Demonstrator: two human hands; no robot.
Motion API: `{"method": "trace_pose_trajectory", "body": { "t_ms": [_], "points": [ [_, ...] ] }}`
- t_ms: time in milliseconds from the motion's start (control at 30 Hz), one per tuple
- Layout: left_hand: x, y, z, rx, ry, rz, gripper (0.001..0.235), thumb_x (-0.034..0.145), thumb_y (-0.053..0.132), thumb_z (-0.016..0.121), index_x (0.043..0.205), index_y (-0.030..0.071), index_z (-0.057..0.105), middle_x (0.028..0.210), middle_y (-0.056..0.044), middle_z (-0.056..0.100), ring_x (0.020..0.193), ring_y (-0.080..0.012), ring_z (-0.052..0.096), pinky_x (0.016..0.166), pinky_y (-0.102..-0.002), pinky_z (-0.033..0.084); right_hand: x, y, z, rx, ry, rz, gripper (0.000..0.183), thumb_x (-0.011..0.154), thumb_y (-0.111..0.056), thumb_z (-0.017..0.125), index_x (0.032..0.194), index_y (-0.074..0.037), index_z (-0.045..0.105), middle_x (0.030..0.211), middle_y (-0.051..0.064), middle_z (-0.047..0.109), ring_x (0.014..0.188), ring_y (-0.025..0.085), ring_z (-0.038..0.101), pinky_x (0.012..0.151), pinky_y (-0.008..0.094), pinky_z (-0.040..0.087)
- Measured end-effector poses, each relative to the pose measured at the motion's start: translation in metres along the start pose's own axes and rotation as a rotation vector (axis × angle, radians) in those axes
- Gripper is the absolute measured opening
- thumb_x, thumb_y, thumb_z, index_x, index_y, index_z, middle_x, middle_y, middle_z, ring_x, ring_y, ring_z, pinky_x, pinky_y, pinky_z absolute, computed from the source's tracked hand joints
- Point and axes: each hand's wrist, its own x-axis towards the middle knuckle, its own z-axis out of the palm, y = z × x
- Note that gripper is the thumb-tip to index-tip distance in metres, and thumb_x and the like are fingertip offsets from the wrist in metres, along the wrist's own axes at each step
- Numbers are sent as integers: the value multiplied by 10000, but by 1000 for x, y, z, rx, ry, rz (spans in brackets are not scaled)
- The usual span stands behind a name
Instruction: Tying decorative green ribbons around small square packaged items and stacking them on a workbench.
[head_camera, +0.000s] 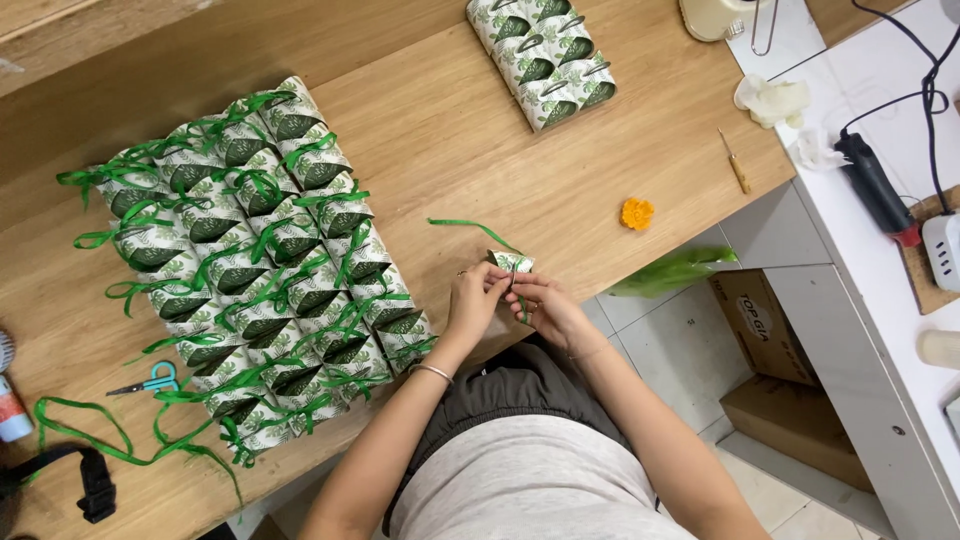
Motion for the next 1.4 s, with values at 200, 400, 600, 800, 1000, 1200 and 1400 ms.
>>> {"method": "trace_pose_trajectory", "body": {
  "t_ms": [200,400,600,800,1000,1200,1400],
  "points": [
    [3,6,-5,44,-14,-65,219,887,193,778,865,-10,699,757,-121,749,673,-216,746,630,-335,574,-5,-2,-7,-3,-69,24,256,972,-80,611,1226,-54,633,857,48,698,704,132,632,610,270,506],
    [14,34,-9,183,-167,-261,240,889,327,733,858,90,761,707,-42,760,635,-166,747,585,-328,536,-7,-1,0,-41,-47,1,200,958,-100,598,1155,-96,626,794,52,701,585,134,605,531,264,484],
    [22,15,-3,232,-212,-332,273,896,332,731,839,67,764,697,-39,764,638,-141,751,589,-307,538,15,20,-3,-312,131,-374,121,992,-80,574,1076,-13,631,748,68,689,534,119,600,473,244,459],
    [19,-14,-3,26,-170,-235,244,890,241,748,877,-2,747,725,-77,773,658,-137,758,616,-279,577,14,17,-3,-381,111,-355,122,988,-77,583,1082,-7,619,769,65,703,537,110,606,462,240,455],
    [20,-49,-2,-327,-269,-235,217,928,155,718,969,-58,710,817,-102,775,717,-144,758,650,-274,622,19,9,-13,-430,141,-383,159,928,-47,673,1046,-2,576,808,127,769,532,141,675,439,247,447],
    [15,-47,-2,-265,-249,-233,213,954,157,713,957,-55,687,812,-108,767,715,-146,752,639,-270,607,11,9,-5,-479,253,-432,122,941,-78,709,961,24,644,781,123,764,534,135,675,446,233,456],
    [8,-13,-8,-102,-197,-140,167,953,145,688,995,-3,623,758,-118,749,655,-156,747,588,-284,581,14,15,1,-473,190,-399,174,990,-131,660,1037,32,699,787,87,764,535,115,659,456,226,443]
  ]
}}
